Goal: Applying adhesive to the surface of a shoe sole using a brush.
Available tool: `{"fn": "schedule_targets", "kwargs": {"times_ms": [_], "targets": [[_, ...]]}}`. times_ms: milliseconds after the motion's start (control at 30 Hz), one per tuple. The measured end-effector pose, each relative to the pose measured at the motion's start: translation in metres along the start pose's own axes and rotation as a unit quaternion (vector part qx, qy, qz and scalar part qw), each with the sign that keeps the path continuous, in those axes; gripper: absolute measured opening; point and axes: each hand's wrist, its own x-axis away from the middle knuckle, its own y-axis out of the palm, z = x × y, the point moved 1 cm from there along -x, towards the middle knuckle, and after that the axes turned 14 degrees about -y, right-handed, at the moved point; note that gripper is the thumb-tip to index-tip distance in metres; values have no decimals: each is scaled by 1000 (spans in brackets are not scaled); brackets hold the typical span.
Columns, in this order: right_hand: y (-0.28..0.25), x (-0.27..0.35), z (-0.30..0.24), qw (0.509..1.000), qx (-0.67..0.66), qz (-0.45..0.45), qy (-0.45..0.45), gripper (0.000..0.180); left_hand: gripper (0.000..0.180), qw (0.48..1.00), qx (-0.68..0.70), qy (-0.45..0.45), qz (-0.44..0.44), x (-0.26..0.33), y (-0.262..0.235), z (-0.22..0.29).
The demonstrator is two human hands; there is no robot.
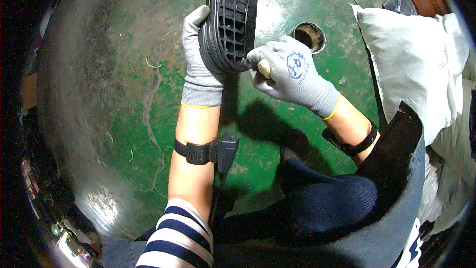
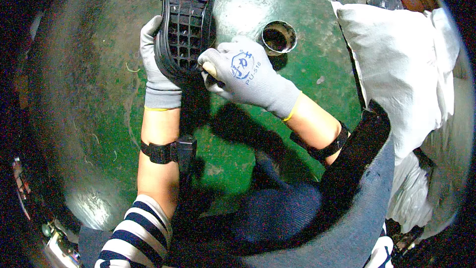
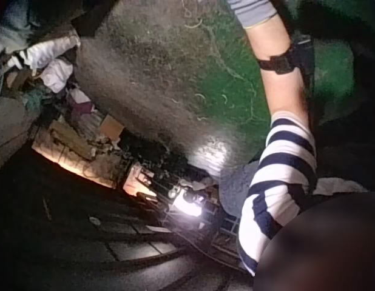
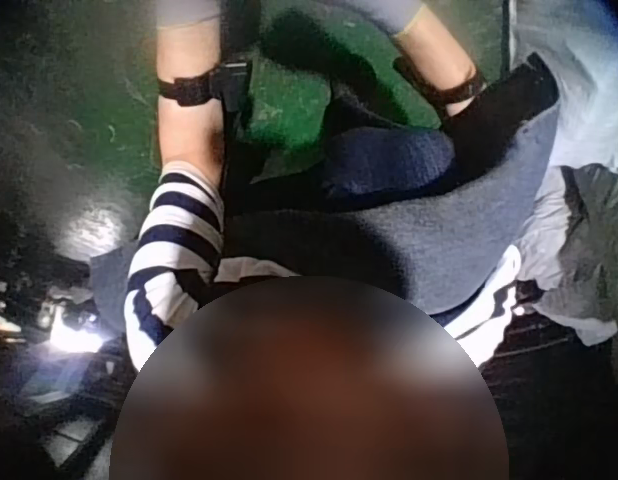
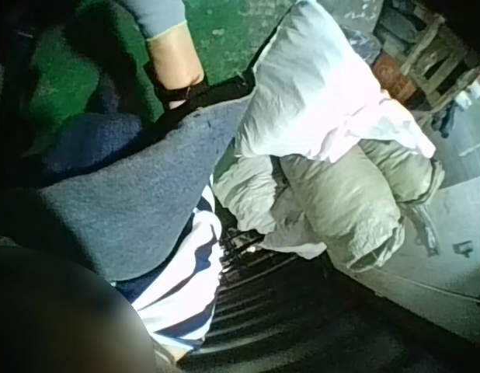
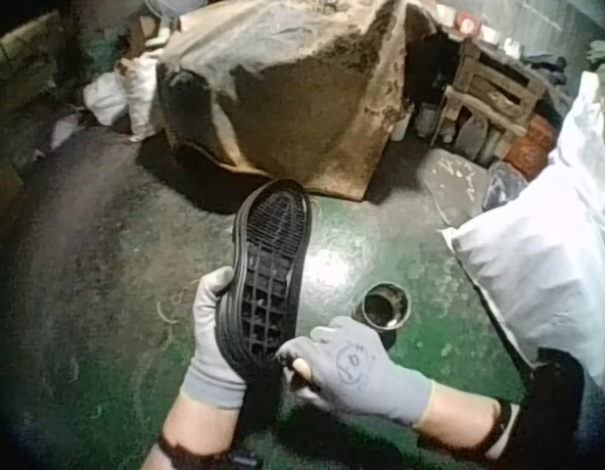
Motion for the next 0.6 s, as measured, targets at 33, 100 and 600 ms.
{"fn": "schedule_targets", "kwargs": {"times_ms": [33,100,600], "targets": [[0,-1,-1,1000,0,-3,-6,34,40,1000,-1,3,1,1,-2,3],[2,7,-7,1000,-9,-12,-6,32,43,997,-51,28,46,3,-7,12],[-8,11,-10,819,-463,42,337,29,42,993,-34,109,-14,15,4,13]]}}
